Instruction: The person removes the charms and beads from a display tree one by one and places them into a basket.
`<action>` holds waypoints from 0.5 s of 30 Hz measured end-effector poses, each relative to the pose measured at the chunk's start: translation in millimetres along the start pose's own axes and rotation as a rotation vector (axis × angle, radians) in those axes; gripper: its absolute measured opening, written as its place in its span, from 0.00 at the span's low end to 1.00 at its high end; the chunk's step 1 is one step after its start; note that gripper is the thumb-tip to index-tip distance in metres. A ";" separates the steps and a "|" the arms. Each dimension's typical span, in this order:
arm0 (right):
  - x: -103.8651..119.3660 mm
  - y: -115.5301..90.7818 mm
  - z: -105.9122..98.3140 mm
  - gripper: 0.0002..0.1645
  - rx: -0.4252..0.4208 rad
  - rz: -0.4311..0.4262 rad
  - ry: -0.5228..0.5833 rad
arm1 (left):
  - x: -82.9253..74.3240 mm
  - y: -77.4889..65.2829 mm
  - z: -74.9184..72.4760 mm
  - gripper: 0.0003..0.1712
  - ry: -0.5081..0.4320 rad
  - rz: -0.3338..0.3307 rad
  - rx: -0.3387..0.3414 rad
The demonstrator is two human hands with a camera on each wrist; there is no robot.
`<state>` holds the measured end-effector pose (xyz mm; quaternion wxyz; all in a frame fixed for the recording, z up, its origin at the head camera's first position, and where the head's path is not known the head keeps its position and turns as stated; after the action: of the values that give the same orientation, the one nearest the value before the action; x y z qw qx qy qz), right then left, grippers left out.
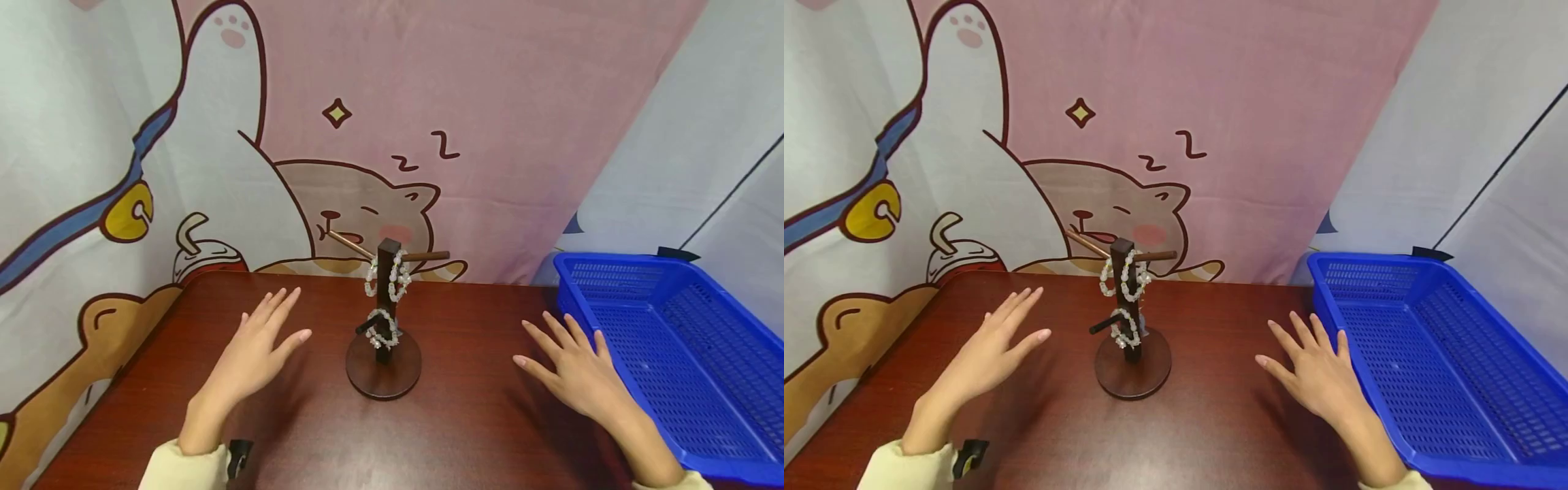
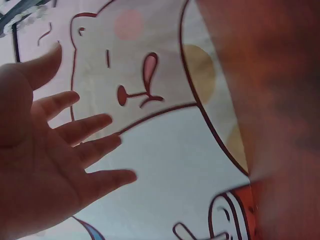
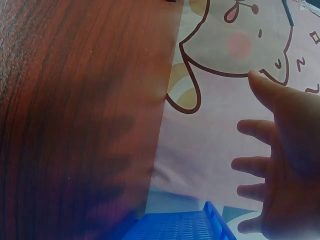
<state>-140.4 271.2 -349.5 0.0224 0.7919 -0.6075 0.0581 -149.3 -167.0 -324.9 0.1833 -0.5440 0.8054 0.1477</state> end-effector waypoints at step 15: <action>8.6 1.1 -5.8 0.39 -0.009 -0.037 0.007 | -19.7 59.0 -52.2 0.18 -0.531 0.098 -0.013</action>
<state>-139.6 263.2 -342.8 0.0294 0.8028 -0.5928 0.0577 -204.5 -152.2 -267.3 0.3772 -0.4477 0.7534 0.2993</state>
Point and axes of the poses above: each hand's wrist, its own y-axis towards the middle knuckle, its own z-axis out of the palm, x = y × z, the point moved 1 cm from there along y, towards the middle knuckle, and after that the axes turned 15 degrees about x, right-handed, at the moved point
